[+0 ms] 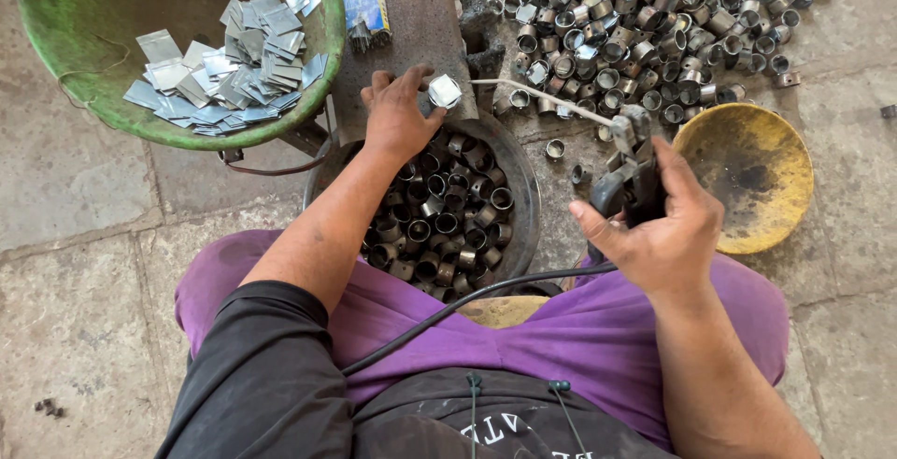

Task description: The person sits on the floor and repeatedly picks up small metal rings and square metal plates. Using a handheld welding tool, they weld the plate onto the ring, producing bright sparks. The finished pieces are dropped into a bucket.

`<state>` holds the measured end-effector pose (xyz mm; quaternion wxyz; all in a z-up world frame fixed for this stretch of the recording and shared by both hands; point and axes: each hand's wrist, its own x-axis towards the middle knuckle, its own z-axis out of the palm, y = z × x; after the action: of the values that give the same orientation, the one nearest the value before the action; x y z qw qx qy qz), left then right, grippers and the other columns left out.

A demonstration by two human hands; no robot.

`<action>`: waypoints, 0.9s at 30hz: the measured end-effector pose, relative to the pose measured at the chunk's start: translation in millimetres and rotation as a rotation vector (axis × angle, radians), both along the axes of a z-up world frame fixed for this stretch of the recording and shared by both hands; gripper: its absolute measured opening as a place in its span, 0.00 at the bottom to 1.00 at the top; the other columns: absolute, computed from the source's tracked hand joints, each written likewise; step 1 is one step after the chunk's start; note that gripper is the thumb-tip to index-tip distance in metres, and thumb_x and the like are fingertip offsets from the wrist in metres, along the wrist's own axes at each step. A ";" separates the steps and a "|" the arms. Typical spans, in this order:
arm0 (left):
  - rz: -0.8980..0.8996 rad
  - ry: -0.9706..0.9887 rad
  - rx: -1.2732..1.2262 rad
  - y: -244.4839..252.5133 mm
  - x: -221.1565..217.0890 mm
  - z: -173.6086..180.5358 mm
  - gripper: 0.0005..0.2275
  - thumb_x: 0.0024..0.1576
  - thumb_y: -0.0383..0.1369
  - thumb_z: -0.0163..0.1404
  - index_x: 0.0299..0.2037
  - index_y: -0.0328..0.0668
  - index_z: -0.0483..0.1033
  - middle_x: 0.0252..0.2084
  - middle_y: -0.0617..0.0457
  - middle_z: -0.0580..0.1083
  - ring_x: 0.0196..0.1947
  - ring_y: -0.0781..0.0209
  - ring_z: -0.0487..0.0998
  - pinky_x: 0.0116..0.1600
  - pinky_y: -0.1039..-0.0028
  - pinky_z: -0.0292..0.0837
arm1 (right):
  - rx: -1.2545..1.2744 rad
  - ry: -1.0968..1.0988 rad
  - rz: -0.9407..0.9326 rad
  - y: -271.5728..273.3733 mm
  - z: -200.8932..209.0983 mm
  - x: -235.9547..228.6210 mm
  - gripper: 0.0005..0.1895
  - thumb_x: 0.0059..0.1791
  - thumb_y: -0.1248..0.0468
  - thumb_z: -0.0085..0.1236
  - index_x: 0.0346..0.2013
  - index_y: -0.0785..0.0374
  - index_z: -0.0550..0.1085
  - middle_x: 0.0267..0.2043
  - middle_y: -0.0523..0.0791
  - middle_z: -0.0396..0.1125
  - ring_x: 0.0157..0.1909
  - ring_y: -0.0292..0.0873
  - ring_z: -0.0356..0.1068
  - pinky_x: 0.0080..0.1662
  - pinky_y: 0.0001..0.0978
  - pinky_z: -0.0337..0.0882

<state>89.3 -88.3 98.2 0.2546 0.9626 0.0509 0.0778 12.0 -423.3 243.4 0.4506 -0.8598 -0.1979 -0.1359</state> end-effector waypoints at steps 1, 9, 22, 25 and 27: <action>0.001 0.010 0.002 0.0 0.7 0.2 0.26 0.50 0.38 0.63 0.60 0.52 0.71 0.49 0.55 0.78 0.58 0.47 0.64 0.60 0.57 0.52 | -0.004 0.000 0.005 1.0 0.6 -0.6 0.42 0.44 0.52 0.77 0.65 0.72 0.71 0.38 0.42 0.73 0.36 0.31 0.72 0.41 0.24 0.74; -0.027 -0.060 0.123 0.8 3.9 -7.7 0.11 0.50 0.42 0.62 0.41 0.54 0.85 0.51 0.58 0.78 0.59 0.45 0.61 0.59 0.56 0.51 | -0.073 0.007 -0.006 5.1 3.0 -5.8 0.42 0.41 0.53 0.78 0.61 0.75 0.72 0.36 0.44 0.73 0.34 0.31 0.72 0.39 0.24 0.74; -0.060 0.006 0.241 -4.3 2.2 6.0 0.09 0.50 0.41 0.59 0.38 0.54 0.86 0.47 0.58 0.77 0.59 0.46 0.62 0.60 0.51 0.51 | -0.084 0.045 -0.001 11.8 -0.2 -8.1 0.43 0.39 0.53 0.78 0.61 0.75 0.72 0.31 0.42 0.69 0.30 0.32 0.68 0.35 0.24 0.71; -0.067 0.001 0.247 -4.3 1.0 9.3 0.09 0.50 0.41 0.59 0.38 0.54 0.86 0.48 0.57 0.76 0.59 0.46 0.62 0.60 0.51 0.51 | -0.096 0.021 0.002 12.2 -0.6 -7.6 0.43 0.39 0.53 0.79 0.61 0.75 0.71 0.31 0.42 0.69 0.30 0.32 0.69 0.35 0.24 0.72; -0.070 0.008 0.251 -5.0 0.7 11.3 0.10 0.51 0.42 0.59 0.39 0.54 0.86 0.49 0.58 0.75 0.59 0.46 0.62 0.61 0.52 0.51 | -0.094 0.008 0.010 12.3 -0.7 -7.2 0.43 0.39 0.53 0.79 0.61 0.74 0.71 0.32 0.42 0.70 0.30 0.31 0.70 0.36 0.24 0.72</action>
<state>90.0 -93.3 109.5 0.1343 0.9884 0.0079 0.0707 4.8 -411.0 242.7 0.4111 -0.8796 -0.2066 -0.1209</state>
